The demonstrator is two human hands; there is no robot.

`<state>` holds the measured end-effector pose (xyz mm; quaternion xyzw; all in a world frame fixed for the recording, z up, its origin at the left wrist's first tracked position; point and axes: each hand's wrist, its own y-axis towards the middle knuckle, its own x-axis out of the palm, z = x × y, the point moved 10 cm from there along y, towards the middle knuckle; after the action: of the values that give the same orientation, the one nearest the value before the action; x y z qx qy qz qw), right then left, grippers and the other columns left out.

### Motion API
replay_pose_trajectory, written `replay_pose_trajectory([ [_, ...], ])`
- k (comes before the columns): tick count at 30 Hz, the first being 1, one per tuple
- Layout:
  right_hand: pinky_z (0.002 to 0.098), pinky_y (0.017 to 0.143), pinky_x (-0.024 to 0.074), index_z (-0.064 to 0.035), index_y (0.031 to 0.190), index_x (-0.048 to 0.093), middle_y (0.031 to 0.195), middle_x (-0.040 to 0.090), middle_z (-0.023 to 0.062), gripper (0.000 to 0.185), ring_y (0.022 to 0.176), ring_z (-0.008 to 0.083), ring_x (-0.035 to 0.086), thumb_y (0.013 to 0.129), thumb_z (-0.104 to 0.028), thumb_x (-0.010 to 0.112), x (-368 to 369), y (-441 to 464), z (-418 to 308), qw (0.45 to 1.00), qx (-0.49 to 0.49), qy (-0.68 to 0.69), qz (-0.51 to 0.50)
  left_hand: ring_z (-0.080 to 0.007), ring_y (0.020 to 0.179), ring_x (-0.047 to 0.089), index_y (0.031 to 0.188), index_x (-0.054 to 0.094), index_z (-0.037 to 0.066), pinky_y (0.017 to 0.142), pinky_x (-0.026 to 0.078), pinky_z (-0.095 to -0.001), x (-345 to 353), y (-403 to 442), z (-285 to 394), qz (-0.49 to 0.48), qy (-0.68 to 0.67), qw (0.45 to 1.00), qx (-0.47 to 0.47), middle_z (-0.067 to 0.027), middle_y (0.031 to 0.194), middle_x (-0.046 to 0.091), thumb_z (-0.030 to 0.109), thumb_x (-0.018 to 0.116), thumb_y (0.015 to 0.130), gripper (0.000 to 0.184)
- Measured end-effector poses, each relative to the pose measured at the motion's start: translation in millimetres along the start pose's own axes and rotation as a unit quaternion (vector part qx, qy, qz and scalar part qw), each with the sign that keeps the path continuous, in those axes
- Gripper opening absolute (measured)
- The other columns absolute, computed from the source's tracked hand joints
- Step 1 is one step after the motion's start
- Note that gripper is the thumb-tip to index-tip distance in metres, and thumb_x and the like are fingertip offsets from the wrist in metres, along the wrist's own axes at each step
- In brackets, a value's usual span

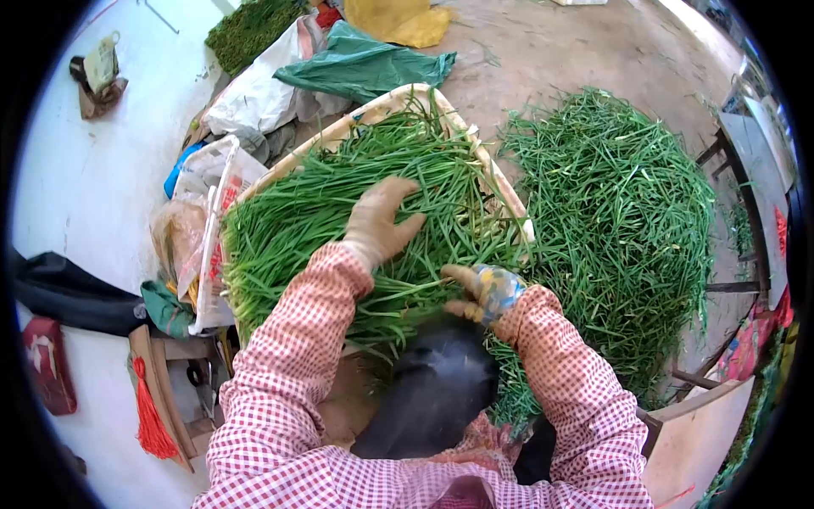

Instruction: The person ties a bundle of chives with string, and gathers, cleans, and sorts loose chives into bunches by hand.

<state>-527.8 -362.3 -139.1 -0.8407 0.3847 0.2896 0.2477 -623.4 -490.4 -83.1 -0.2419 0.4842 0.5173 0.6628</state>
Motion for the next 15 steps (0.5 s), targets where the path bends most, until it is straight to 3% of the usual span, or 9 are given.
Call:
replay_pose_trajectory([
  [1,0.0388,0.082,0.0494,-0.009,0.123,0.055,0.103,0.061,0.0148,0.038,0.096,0.0329,0.06,0.089,-0.026,0.058,6.1,2.3,1.9,0.999,-0.021,-0.031,-0.003,-0.0313,0.126,0.042,0.132,0.041,0.007,0.106,0.034,-0.0387,15.6,18.3,-6.9,-0.047,0.04,0.998,-0.007,-0.0167,0.133,0.046,0.031,0.076,0.072,0.074],
  [2,0.0388,0.082,0.0494,-0.009,0.123,0.055,0.103,0.061,0.0148,0.038,0.096,0.0329,0.06,0.089,-0.026,0.058,11.6,7.1,5.7,1.0,-0.018,-0.024,-0.002,-0.0313,0.126,0.042,0.132,0.041,0.007,0.106,0.034,-0.0387,25.6,31.0,-8.8,-0.055,0.042,0.998,-0.004,-0.0167,0.133,0.046,0.031,0.076,0.072,0.074],
  [4,0.039,0.08,0.0496,-0.0104,0.121,0.056,0.101,0.06,0.0149,0.034,0.093,0.0334,0.06,0.09,-0.024,0.057,23.4,13.6,16.7,0.999,0.011,0.03,-0.023,-0.031,0.138,0.023,0.144,0.023,0.009,0.114,0.016,-0.0413,46.8,51.5,-24.4,-0.119,0.197,0.969,-0.088,-0.0167,0.145,0.032,0.049,0.077,0.065,0.105],
  [5,0.039,0.079,0.0497,-0.011,0.12,0.057,0.1,0.06,0.015,0.032,0.092,0.0333,0.06,0.09,-0.023,0.056,24.5,13.5,18.1,0.999,-0.001,0.031,-0.013,-0.0312,0.138,0.022,0.146,0.014,0.005,0.115,0.012,-0.044,53.5,57.2,-34.3,-0.17,0.25,0.945,-0.121,-0.0186,0.146,0.028,0.056,0.078,0.059,0.12],
  [8,0.0397,0.079,0.0497,-0.0111,0.117,0.058,0.097,0.061,0.0157,0.029,0.089,0.0328,0.06,0.09,-0.023,0.056,4.8,3.5,3.2,0.999,-0.04,-0.014,0.02,-0.0298,0.137,0.024,0.146,0.016,0.006,0.114,0.014,-0.0469,53.7,63.1,-58.2,-0.275,0.262,0.902,-0.202,-0.0188,0.144,0.031,0.056,0.076,0.06,0.116],
  [10,0.034,0.078,0.0512,-0.0052,0.122,0.054,0.101,0.063,0.0178,0.034,0.093,0.028,0.063,0.092,-0.022,0.055,-9.5,-7.2,-0.2,0.998,-0.019,-0.004,0.059,-0.0288,0.136,0.028,0.146,0.017,0.006,0.113,0.014,-0.0478,51.4,66.6,-62.2,-0.269,0.303,0.893,-0.194,-0.0183,0.141,0.037,0.056,0.074,0.063,0.113],
  [12,0.035,0.074,0.052,-0.0055,0.121,0.054,0.097,0.063,0.0184,0.036,0.085,0.0287,0.064,0.089,-0.021,0.06,-19.5,-18.1,22.1,0.963,0.017,0.206,0.17,-0.0291,0.13,0.038,0.145,0.019,0.006,0.113,0.015,-0.047,63.9,59.4,-56.8,-0.294,0.308,0.89,-0.162,-0.0181,0.136,0.044,0.054,0.072,0.067,0.106],
  [14,0.0328,0.068,0.0518,-0.0042,0.12,0.055,0.093,0.065,0.013,0.036,0.077,0.0222,0.064,0.088,-0.019,0.062,-9.3,-11.9,35.3,0.956,-0.002,0.222,0.192,-0.0305,0.117,0.052,0.143,0.022,0.006,0.108,0.031,-0.0402,72.8,54.5,-48.1,-0.289,0.302,0.893,-0.167,-0.0192,0.129,0.05,0.044,0.069,0.077,0.09],
  [15,0.0303,0.067,0.051,-0.003,0.12,0.055,0.091,0.064,0.01,0.036,0.075,0.0181,0.062,0.089,-0.02,0.061,1.8,-7.1,51.5,0.917,0.028,0.351,0.188,-0.0298,0.115,0.053,0.142,0.024,0.006,0.102,0.037,-0.04,74.4,47.2,-50.3,-0.27,0.28,0.899,-0.202,-0.0186,0.126,0.052,0.041,0.07,0.077,0.087],
])
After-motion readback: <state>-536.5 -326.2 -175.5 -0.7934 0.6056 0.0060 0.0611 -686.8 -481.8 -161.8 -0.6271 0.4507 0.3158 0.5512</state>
